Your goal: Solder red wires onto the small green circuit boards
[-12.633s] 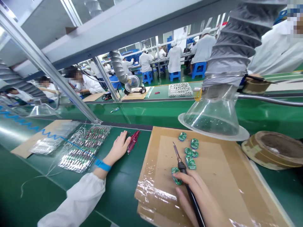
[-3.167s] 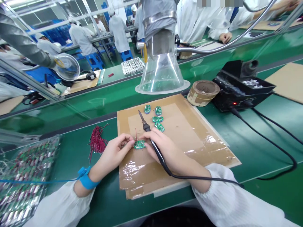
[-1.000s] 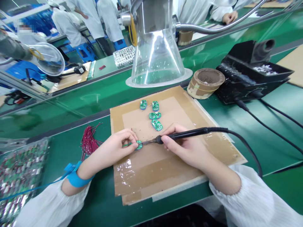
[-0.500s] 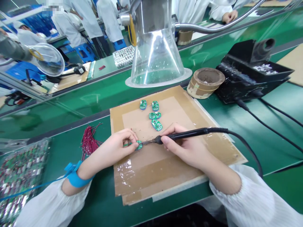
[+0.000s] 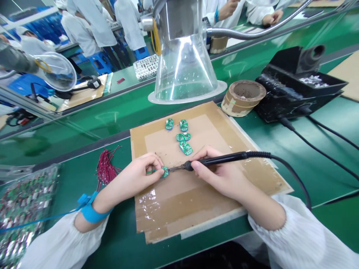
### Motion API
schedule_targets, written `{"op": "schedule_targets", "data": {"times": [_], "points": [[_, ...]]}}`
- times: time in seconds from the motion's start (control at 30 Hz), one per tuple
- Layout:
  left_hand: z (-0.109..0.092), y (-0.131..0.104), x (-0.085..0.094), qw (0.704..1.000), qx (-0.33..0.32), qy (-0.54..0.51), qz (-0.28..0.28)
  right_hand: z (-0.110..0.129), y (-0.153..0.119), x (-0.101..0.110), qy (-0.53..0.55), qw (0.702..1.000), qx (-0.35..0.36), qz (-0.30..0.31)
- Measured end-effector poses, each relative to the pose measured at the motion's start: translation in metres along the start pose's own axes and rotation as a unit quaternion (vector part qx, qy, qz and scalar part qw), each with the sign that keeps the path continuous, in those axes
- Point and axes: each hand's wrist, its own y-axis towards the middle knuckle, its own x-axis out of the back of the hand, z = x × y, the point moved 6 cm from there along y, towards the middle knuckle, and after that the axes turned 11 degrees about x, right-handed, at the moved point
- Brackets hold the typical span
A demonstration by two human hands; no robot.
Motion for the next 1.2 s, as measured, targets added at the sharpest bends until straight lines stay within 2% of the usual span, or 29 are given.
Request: {"op": "schedule_targets", "data": {"times": [0.23, 0.43, 0.9, 1.2], "points": [[0.0008, 0.0, 0.0007, 1.0, -0.006, -0.008, 0.002, -0.0009, 0.0, 0.002, 0.0, 1.0, -0.001, -0.009], [0.0028, 0.0001, -0.0018, 0.999, -0.03, -0.015, 0.0, 0.003, 0.0024, 0.0067, 0.025, 0.998, -0.004, -0.065], [0.0055, -0.0022, -0.0034, 1.0, -0.026, 0.007, -0.004, 0.0029, 0.0026, 0.008, 0.019, 0.997, -0.004, -0.074], [0.0059, -0.0033, -0.0019, 0.999, -0.03, -0.025, 0.013, -0.0029, -0.0018, 0.0087, 0.054, 0.994, -0.011, -0.094]]}}
